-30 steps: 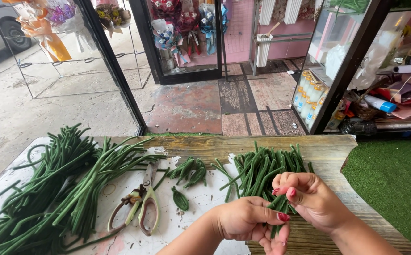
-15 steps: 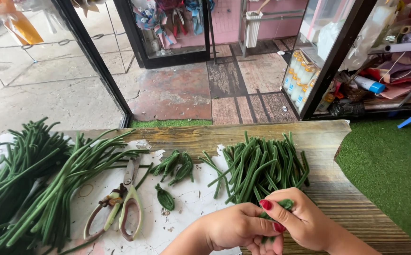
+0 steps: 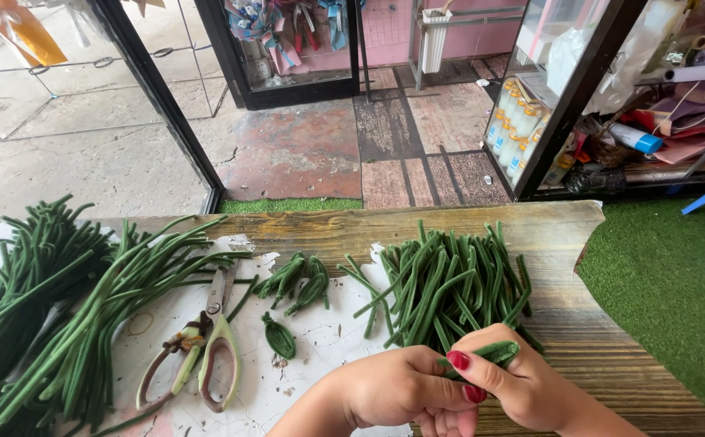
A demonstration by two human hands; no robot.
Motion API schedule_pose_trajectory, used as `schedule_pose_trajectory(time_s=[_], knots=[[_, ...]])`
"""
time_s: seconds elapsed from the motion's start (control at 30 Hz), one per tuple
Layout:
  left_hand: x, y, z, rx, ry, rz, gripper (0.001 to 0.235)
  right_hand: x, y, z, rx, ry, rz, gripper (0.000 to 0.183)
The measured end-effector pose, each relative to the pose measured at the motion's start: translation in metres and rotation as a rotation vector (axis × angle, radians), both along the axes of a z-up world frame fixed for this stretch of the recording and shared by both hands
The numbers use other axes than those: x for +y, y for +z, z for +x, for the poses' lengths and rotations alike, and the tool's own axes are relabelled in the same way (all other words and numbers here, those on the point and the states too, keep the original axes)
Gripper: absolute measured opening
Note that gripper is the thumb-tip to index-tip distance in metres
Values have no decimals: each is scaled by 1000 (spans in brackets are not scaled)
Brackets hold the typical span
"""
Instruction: The person twists green yarn strands by hand into small bundles on a wooden table. She repeatedly picks up strands, twists them together, and places the finished bundles in a growing pile to the right.
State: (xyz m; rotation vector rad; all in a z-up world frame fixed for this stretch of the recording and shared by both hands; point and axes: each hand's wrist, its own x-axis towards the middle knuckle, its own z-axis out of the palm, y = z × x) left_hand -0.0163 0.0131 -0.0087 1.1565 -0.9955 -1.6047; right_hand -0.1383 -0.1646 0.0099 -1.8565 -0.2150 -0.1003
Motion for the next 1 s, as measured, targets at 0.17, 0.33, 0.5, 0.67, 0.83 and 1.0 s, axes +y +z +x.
schedule_pose_trajectory(time_s=[0.17,0.33,0.5,0.67,0.83,1.0], knots=[[1,20,-10,-148,49,14,39,8,23,-1,-33,7,-111,54],[1,58,-29,-658,481,92,34,-12,1,-4,15,-62,-113,52],[-8,25,-37,-757,820,-457,84,-14,-7,-4,-6,-152,-62,46],[-15,5,-45,-834,911,-515,66,-14,-9,-4,5,-197,-77,49],[-17,4,-50,-914,1000,-644,48,-9,-7,-4,-18,-214,23,45],[-17,-16,-50,-1255,973,-680,46,0,1,0,-45,-233,59,48]])
